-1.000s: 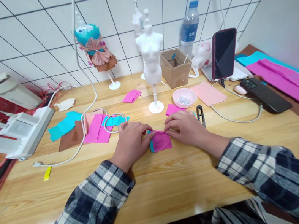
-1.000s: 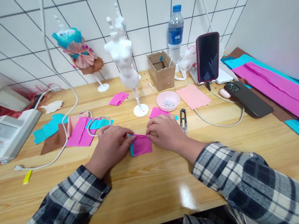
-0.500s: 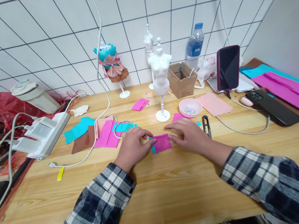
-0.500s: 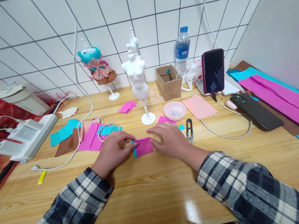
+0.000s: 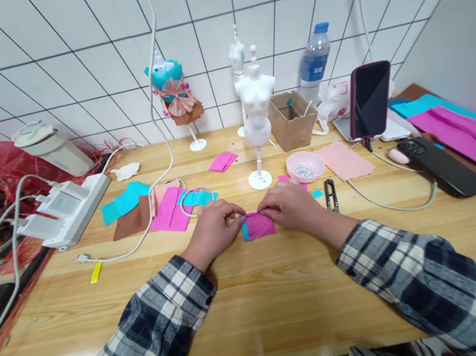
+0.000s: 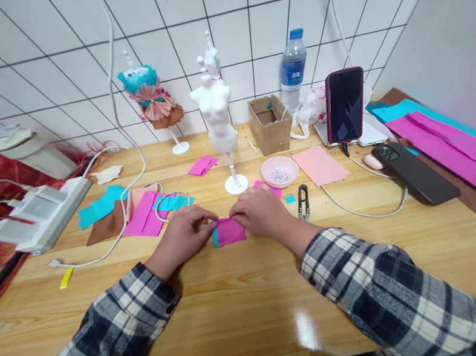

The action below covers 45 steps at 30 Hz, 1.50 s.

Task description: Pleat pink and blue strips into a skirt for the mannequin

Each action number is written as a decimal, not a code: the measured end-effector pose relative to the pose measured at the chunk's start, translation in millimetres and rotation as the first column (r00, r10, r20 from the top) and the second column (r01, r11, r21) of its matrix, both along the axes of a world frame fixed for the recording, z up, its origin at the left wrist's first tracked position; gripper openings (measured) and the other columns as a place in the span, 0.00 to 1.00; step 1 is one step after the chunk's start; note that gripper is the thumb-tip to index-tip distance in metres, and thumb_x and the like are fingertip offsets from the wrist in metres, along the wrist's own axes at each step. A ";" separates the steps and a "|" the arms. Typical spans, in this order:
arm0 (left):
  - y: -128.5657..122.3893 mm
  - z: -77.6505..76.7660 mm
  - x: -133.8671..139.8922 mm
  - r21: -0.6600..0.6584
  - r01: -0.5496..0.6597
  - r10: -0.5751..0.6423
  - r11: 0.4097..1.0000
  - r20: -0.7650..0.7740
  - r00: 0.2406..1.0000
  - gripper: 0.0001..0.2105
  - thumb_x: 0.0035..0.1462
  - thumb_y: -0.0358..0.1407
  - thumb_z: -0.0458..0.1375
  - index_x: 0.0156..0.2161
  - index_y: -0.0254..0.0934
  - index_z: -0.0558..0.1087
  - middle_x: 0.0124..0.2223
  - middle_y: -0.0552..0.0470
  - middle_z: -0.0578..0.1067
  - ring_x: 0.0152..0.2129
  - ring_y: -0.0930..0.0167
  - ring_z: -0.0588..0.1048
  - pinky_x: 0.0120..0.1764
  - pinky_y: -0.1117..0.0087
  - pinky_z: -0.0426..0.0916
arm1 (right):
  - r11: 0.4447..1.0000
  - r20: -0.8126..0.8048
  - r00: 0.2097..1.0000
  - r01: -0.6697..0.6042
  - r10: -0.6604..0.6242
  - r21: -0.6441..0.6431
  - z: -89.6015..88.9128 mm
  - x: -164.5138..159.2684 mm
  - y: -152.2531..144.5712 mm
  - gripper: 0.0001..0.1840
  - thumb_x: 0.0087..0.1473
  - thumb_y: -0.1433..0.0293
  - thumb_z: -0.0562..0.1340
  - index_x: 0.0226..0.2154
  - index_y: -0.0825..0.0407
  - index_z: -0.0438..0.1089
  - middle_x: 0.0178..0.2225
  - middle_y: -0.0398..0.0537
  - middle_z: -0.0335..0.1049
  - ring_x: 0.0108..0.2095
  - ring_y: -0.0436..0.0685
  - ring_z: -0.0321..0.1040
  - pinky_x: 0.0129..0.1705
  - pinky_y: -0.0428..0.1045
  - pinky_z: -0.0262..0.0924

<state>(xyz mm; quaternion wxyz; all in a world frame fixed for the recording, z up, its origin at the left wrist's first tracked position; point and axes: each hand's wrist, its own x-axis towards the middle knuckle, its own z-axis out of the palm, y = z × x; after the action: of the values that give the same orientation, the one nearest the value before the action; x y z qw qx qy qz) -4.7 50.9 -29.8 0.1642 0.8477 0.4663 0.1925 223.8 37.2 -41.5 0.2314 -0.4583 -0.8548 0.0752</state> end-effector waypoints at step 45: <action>21.7 24.5 -68.0 0.135 -0.242 0.254 0.961 -0.076 0.964 0.13 0.65 0.42 0.46 0.44 0.39 0.70 0.43 0.48 0.80 0.45 0.61 0.74 0.55 0.54 0.56 | 0.976 -0.215 0.952 0.209 -0.218 -0.067 10.3 30.0 -19.0 0.14 0.61 0.67 0.58 0.42 0.49 0.78 0.33 0.48 0.78 0.31 0.54 0.70 0.36 0.50 0.63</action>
<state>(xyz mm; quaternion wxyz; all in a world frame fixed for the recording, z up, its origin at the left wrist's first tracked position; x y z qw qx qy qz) -72.7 72.6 -5.3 0.0637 0.7991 0.5631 0.2007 253.8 18.2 -31.2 0.3216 -0.5417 -0.7674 0.1189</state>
